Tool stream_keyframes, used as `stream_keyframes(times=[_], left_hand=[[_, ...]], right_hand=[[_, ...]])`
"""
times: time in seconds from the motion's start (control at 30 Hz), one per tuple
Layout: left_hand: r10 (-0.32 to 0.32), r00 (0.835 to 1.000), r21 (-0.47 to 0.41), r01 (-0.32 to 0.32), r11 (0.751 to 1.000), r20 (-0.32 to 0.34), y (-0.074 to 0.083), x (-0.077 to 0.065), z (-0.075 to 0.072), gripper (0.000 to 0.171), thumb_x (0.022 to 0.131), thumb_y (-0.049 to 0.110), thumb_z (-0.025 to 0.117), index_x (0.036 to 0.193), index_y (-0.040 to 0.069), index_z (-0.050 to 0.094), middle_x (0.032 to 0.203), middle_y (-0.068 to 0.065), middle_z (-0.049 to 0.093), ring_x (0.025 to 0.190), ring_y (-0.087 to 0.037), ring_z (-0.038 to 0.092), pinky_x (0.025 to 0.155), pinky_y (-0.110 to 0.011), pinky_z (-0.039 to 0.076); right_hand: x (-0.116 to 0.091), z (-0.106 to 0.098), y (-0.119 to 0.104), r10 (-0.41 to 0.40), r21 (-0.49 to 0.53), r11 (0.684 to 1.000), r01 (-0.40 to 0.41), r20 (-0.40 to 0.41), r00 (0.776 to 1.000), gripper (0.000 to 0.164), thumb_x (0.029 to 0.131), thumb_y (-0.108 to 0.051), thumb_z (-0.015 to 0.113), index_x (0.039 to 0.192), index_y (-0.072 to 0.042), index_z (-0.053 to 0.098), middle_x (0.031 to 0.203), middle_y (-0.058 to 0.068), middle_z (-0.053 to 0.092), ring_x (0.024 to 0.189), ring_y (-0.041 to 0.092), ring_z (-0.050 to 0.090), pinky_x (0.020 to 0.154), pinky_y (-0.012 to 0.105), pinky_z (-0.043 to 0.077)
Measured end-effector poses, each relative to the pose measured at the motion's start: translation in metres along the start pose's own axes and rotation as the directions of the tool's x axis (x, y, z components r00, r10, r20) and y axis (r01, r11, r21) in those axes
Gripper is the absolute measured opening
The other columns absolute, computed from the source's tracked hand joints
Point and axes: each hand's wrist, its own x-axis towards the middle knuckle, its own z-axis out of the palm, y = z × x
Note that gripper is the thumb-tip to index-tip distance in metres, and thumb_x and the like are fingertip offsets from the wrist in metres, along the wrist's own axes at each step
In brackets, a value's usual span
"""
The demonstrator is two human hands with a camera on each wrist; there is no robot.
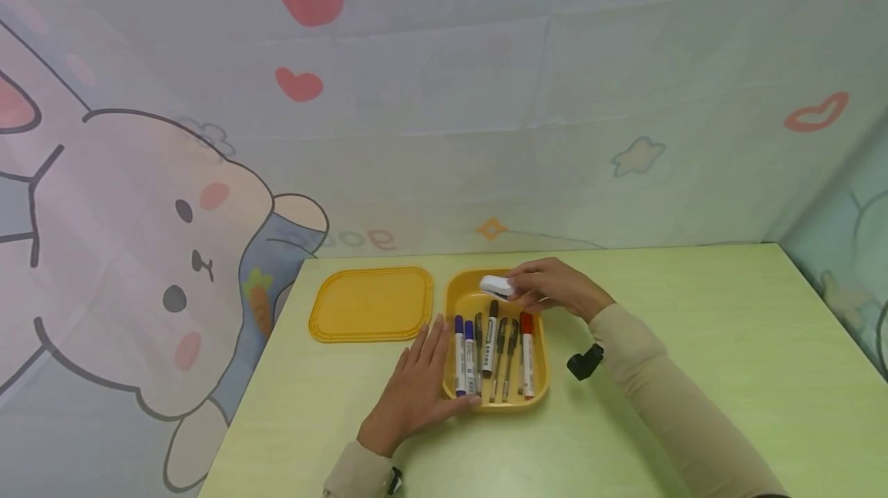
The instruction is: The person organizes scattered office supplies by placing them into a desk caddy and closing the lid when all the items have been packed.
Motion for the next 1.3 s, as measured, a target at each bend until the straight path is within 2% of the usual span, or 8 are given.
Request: stream_keyframes(times=[0.07, 0.17, 0.33, 0.53, 0.63, 0.87, 1.03, 1.3], left_hand=[[0.001, 1.000, -0.002, -0.001, 1.000, -0.001, 0.000, 0.000, 0.000, 0.119, 0.083, 0.086, 0.048, 0.165, 0.014, 0.000, 0.172, -0.006, 0.001, 0.157, -0.035, 0.010, 0.115, -0.065, 0.028], [0.004, 1.000, -0.005, -0.004, 1.000, -0.004, -0.001, 0.000, 0.000, 0.119, 0.083, 0.086, 0.050, 0.165, 0.014, 0.002, 0.172, -0.007, 0.003, 0.157, -0.036, 0.011, 0.114, -0.066, 0.029], [0.009, 1.000, -0.009, -0.009, 1.000, -0.011, -0.001, 0.000, 0.001, 0.119, 0.083, 0.086, 0.050, 0.165, 0.014, 0.003, 0.172, -0.008, 0.004, 0.156, -0.036, 0.012, 0.114, -0.066, 0.031], [-0.001, 1.000, -0.006, 0.001, 1.000, -0.001, 0.000, 0.000, 0.000, 0.119, 0.083, 0.085, 0.051, 0.165, 0.014, 0.000, 0.172, -0.006, 0.001, 0.157, -0.035, 0.010, 0.114, -0.065, 0.030], [0.006, 1.000, -0.012, -0.006, 1.000, 0.001, 0.000, 0.000, -0.001, 0.118, 0.085, 0.083, 0.052, 0.165, 0.013, 0.001, 0.172, -0.007, 0.001, 0.157, -0.037, 0.011, 0.114, -0.066, 0.030], [0.003, 1.000, 0.024, -0.003, 1.000, 0.007, 0.000, 0.001, -0.001, 0.119, 0.083, 0.088, 0.046, 0.165, 0.014, 0.002, 0.172, -0.007, 0.002, 0.156, -0.037, 0.012, 0.114, -0.066, 0.031], [0.007, 1.000, 0.054, -0.007, 0.999, -0.002, 0.001, 0.000, -0.003, 0.120, 0.083, 0.089, 0.045, 0.165, 0.013, 0.002, 0.172, -0.006, 0.003, 0.156, -0.036, 0.013, 0.114, -0.066, 0.029], [0.019, 1.000, 0.089, -0.017, 0.996, -0.016, 0.001, 0.000, -0.004, 0.120, 0.083, 0.088, 0.045, 0.165, 0.010, 0.006, 0.172, -0.008, 0.006, 0.157, -0.034, 0.013, 0.115, -0.065, 0.028]], right_hand=[[0.003, 0.002, -0.001, 0.006, -0.006, 1.000, -0.006, 0.006, 1.000, 0.043, 0.103, -0.029, 0.059, 0.140, -0.006, 0.061, 0.109, 0.013, 0.075, 0.088, 0.024, 0.075, 0.078, 0.035, 0.061], [0.008, 0.005, -0.002, 0.019, -0.011, 1.000, -0.019, 0.007, 1.000, 0.042, 0.103, -0.029, 0.060, 0.138, -0.006, 0.062, 0.108, 0.013, 0.076, 0.092, 0.029, 0.075, 0.078, 0.035, 0.061], [0.014, 0.010, -0.003, 0.008, -0.032, 0.999, -0.007, 0.014, 1.000, 0.040, 0.103, -0.027, 0.060, 0.136, -0.004, 0.063, 0.105, 0.013, 0.076, 0.092, 0.030, 0.075, 0.077, 0.034, 0.061], [0.018, 0.018, -0.005, -0.008, -0.043, 0.999, 0.009, 0.036, 0.999, 0.039, 0.104, -0.023, 0.059, 0.136, -0.002, 0.063, 0.104, 0.015, 0.076, 0.085, 0.023, 0.075, 0.076, 0.032, 0.061], [0.021, 0.021, -0.005, -0.002, -0.037, 0.999, 0.004, 0.069, 0.998, 0.041, 0.104, -0.022, 0.059, 0.140, -0.003, 0.060, 0.111, 0.017, 0.074, 0.086, 0.023, 0.075, 0.079, 0.036, 0.061], [0.022, 0.022, -0.009, 0.001, -0.058, 0.998, 0.006, 0.130, 0.992, 0.049, 0.106, -0.022, 0.053, 0.151, -0.003, 0.047, 0.134, 0.027, 0.062, 0.102, 0.038, 0.071, 0.082, 0.042, 0.061], [0.018, 0.018, -0.007, 0.010, -0.036, 0.999, -0.006, 0.108, 0.994, 0.049, 0.106, -0.022, 0.055, 0.150, -0.003, 0.049, 0.138, 0.028, 0.058, 0.105, 0.038, 0.070, 0.087, 0.044, 0.059], [0.001, 0.007, -0.001, -0.027, -0.046, 0.999, 0.029, 0.045, 0.999, 0.048, 0.106, -0.028, 0.056, 0.144, 0.001, 0.054, 0.128, 0.022, 0.066, 0.110, 0.039, 0.069, 0.089, 0.042, 0.059]])
